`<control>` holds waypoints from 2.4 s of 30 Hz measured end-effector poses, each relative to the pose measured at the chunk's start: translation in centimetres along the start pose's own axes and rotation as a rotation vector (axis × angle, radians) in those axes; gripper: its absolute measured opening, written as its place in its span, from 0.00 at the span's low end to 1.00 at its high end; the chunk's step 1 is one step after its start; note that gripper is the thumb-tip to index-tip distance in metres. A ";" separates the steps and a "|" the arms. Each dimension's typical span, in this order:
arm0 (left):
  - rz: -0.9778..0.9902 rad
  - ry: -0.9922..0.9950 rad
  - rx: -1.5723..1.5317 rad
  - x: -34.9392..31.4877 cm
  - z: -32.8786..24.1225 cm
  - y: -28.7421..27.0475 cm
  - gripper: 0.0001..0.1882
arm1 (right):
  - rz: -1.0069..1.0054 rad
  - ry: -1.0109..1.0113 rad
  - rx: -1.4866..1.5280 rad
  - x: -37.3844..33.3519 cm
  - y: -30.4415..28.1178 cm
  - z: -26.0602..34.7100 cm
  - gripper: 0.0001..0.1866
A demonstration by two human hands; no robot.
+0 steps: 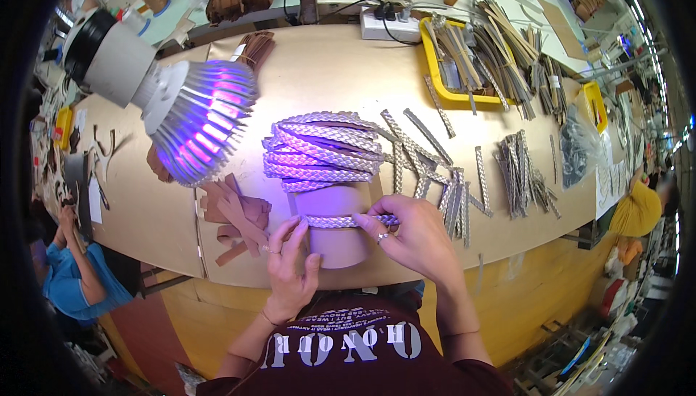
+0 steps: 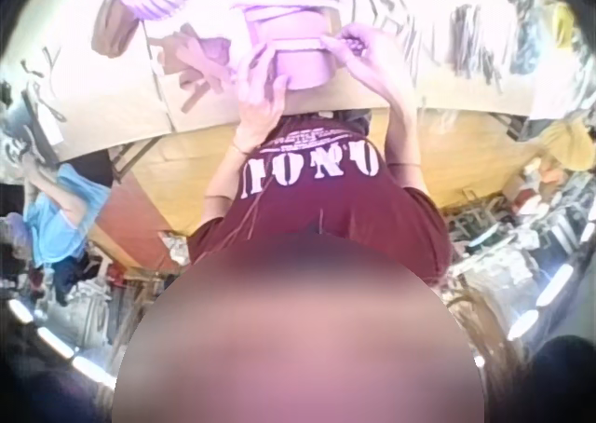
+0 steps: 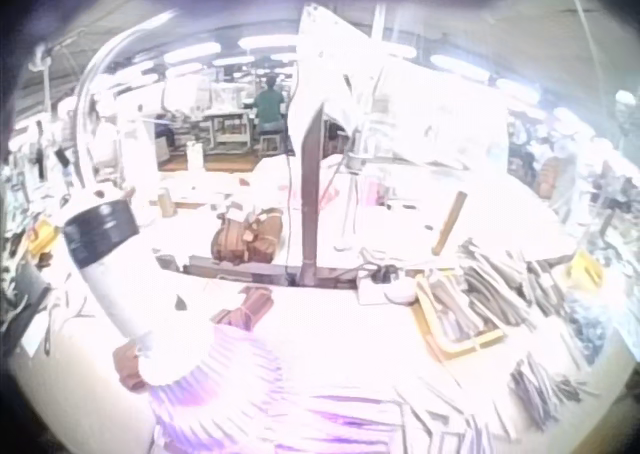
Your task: The person repeatedly picks up silver braided cords and wraps them around a cardboard form on the table. The person handles the cords one at a time, aligning and winding them under a purple work lamp.
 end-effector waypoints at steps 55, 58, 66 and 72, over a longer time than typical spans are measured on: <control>0.178 0.094 0.242 0.6 -3.2 1.2 0.26 | -0.042 0.040 0.274 -0.4 1.4 -3.7 0.19; 0.168 0.099 0.222 0.7 -3.2 1.2 0.26 | -0.041 0.035 0.288 -0.3 1.6 -3.6 0.19; 0.177 0.100 0.226 0.3 -2.9 1.3 0.26 | -0.074 0.045 0.316 -0.3 2.9 -4.4 0.19; 0.123 0.113 0.171 0.0 -2.3 1.7 0.27 | -0.132 0.070 0.385 -0.6 4.4 -5.4 0.14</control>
Point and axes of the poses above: each hand's wrist, its own x-axis towards the middle knuckle, its own y-axis out of the palm, z = x × y, the point moved 9 cm from there along x, towards the middle knuckle
